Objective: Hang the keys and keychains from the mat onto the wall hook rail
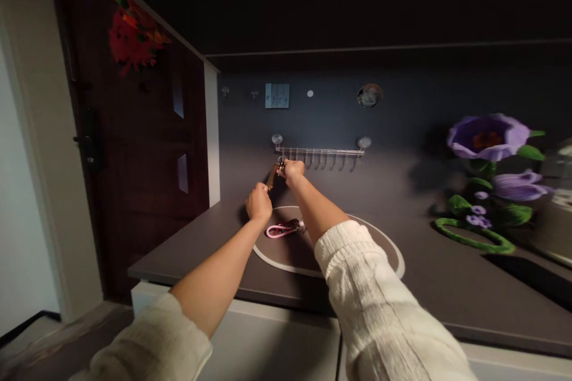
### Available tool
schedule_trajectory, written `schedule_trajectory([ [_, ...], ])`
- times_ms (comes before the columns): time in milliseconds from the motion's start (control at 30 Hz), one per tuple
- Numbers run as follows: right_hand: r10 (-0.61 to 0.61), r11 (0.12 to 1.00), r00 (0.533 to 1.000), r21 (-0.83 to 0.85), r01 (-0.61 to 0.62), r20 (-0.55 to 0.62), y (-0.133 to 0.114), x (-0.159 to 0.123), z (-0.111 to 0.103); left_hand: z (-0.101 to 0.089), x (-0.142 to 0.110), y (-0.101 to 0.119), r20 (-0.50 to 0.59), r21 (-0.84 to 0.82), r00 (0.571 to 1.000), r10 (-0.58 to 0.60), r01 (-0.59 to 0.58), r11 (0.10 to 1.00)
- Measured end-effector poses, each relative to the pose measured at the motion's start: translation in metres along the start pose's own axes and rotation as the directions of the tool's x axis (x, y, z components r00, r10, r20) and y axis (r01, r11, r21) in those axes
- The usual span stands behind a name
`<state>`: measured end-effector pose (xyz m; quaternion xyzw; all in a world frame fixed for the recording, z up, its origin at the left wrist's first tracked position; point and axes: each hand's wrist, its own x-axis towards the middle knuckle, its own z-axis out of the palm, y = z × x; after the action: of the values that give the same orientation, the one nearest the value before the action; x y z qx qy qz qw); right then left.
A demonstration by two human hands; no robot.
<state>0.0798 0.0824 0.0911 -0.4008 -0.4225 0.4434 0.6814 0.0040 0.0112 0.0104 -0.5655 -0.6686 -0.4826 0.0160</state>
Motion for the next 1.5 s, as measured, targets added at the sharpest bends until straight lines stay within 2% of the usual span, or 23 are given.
schedule_trajectory([
  [200,-0.003,1.000,1.000,-0.001,0.003,-0.029,0.005,0.003,0.000,0.000,0.000,0.000,-0.009,0.010,1.000,-0.004,0.004,1.000],
  [367,-0.002,0.999,1.000,-0.032,0.003,0.007,0.011,0.004,-0.005,-0.001,0.000,-0.001,-0.002,-0.011,1.000,0.006,-0.006,1.000],
  [633,-0.048,0.983,0.997,-0.175,0.057,0.055,0.013,0.002,-0.016,-0.002,-0.003,-0.004,0.006,-0.031,0.999,0.041,-0.041,0.999],
  [733,-0.058,0.968,0.995,-0.238,0.075,0.079,0.008,-0.005,-0.026,-0.003,-0.003,-0.006,0.018,-0.053,0.997,0.080,-0.079,0.995],
  [833,-0.063,0.957,0.992,-0.277,0.090,0.105,0.002,-0.017,-0.039,-0.001,-0.002,-0.007,0.069,-0.139,0.983,0.171,-0.160,0.977],
  [1000,-0.072,0.930,0.983,-0.343,0.128,0.171,0.003,-0.042,-0.072,0.006,-0.002,-0.006,0.211,-0.406,0.899,0.383,-0.275,0.871],
  [1100,-0.098,0.885,0.967,-0.425,0.193,0.235,0.010,-0.057,-0.094,0.008,-0.005,-0.006,0.286,-0.477,0.842,0.458,-0.289,0.830],
  [1200,-0.142,0.796,0.946,-0.535,0.284,0.291,0.019,-0.069,-0.114,0.008,-0.010,-0.006,0.378,-0.476,0.773,0.510,-0.310,0.823],
  [1333,-0.150,0.662,0.930,-0.665,0.346,0.335,0.026,-0.081,-0.135,0.005,-0.014,-0.006,0.487,-0.466,0.675,0.554,-0.336,0.818],
  [1500,-0.157,0.456,0.903,-0.782,0.425,0.399,0.027,-0.087,-0.146,-0.002,-0.015,-0.006,0.605,-0.428,0.609,0.512,-0.293,0.855],
])
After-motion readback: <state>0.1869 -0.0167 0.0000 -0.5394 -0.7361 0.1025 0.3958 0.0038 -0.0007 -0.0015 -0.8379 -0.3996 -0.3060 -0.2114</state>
